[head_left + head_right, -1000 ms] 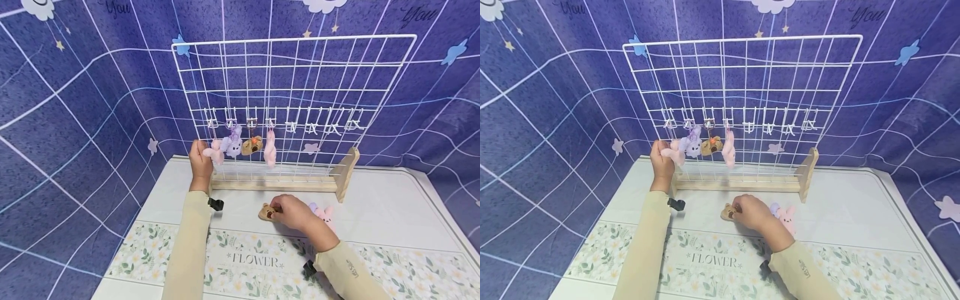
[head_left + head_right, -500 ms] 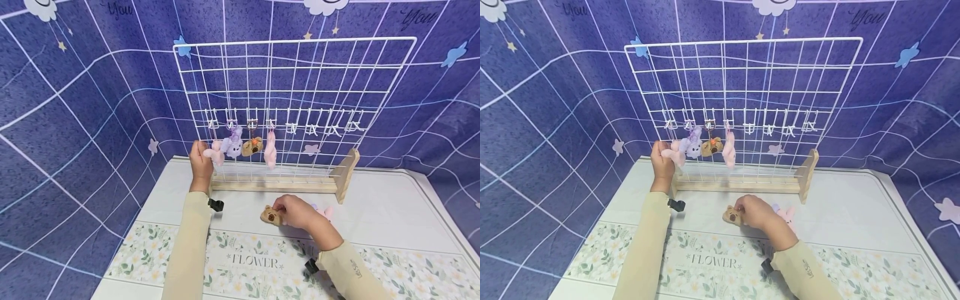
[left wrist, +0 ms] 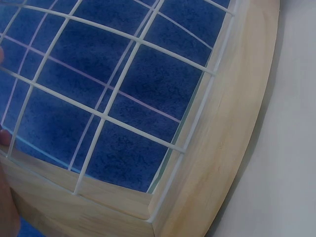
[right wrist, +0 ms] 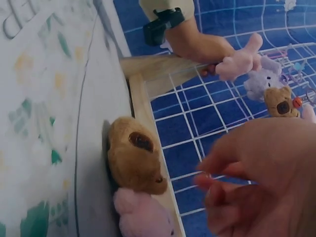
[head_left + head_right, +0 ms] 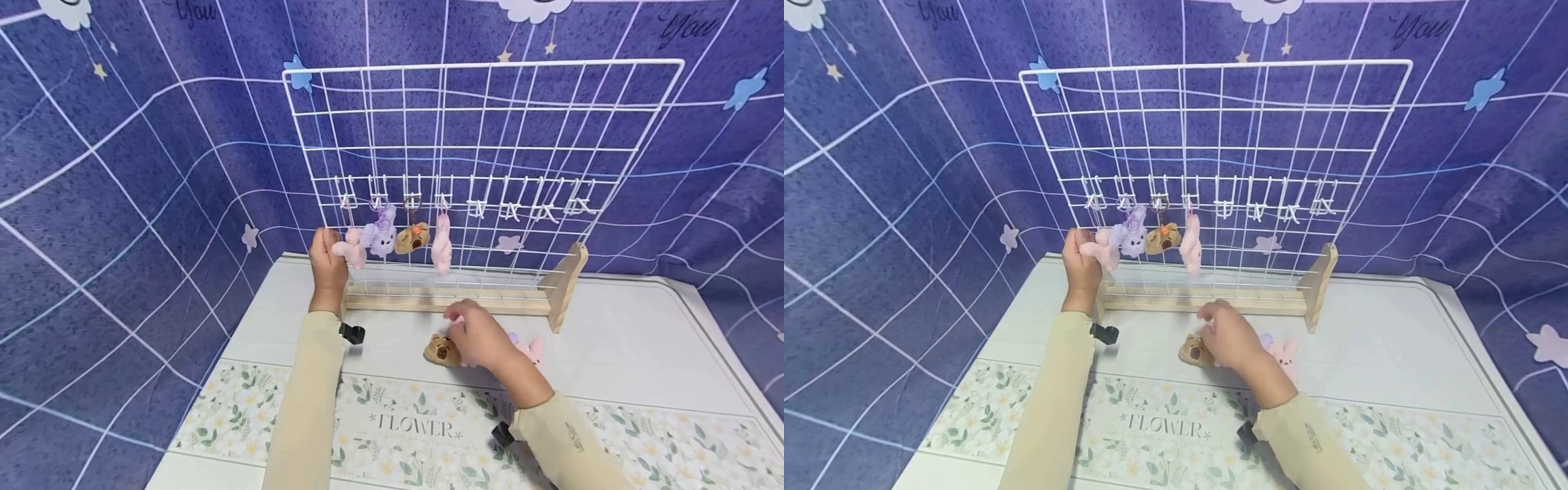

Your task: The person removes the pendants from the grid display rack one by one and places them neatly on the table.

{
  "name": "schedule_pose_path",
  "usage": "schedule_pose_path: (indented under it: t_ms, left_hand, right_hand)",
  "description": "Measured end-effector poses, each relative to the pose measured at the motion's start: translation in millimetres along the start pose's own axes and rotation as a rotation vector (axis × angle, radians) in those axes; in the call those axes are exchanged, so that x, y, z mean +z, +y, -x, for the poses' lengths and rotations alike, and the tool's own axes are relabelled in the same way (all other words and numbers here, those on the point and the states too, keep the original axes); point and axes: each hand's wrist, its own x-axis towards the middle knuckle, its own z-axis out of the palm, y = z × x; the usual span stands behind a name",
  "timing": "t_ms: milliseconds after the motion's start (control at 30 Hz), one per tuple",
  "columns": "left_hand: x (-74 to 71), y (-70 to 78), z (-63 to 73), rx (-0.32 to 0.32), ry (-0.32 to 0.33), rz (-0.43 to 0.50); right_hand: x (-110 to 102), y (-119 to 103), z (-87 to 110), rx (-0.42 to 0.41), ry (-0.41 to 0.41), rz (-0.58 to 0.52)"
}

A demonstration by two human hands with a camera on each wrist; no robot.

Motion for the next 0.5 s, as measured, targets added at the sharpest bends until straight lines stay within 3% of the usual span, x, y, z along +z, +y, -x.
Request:
schedule_pose_path:
  t_ms: [100,167,367,500]
  left_hand:
    - [-0.1,-0.2,0.0,0.003,-0.001,0.002]
    - [-0.3,-0.6,-0.2,0.003,-0.005,0.007]
    - [1.5,-0.7,-1.4,-0.001,-0.008,0.047]
    - [1.9,-0.6,-1.4,0.003,-0.011,0.052]
  right_hand:
    - [-0.6,-5.5,-6.2,0.007,0.094,-0.274]
    - [-1.8,-11.4,-11.3,0.019,0.11,-0.515]
    - [-15.2,-33.1,-19.6,0.144,-0.073,-1.287]
    - [-20.3,-36.5,-23.4,0.171,-0.134,-1.599]
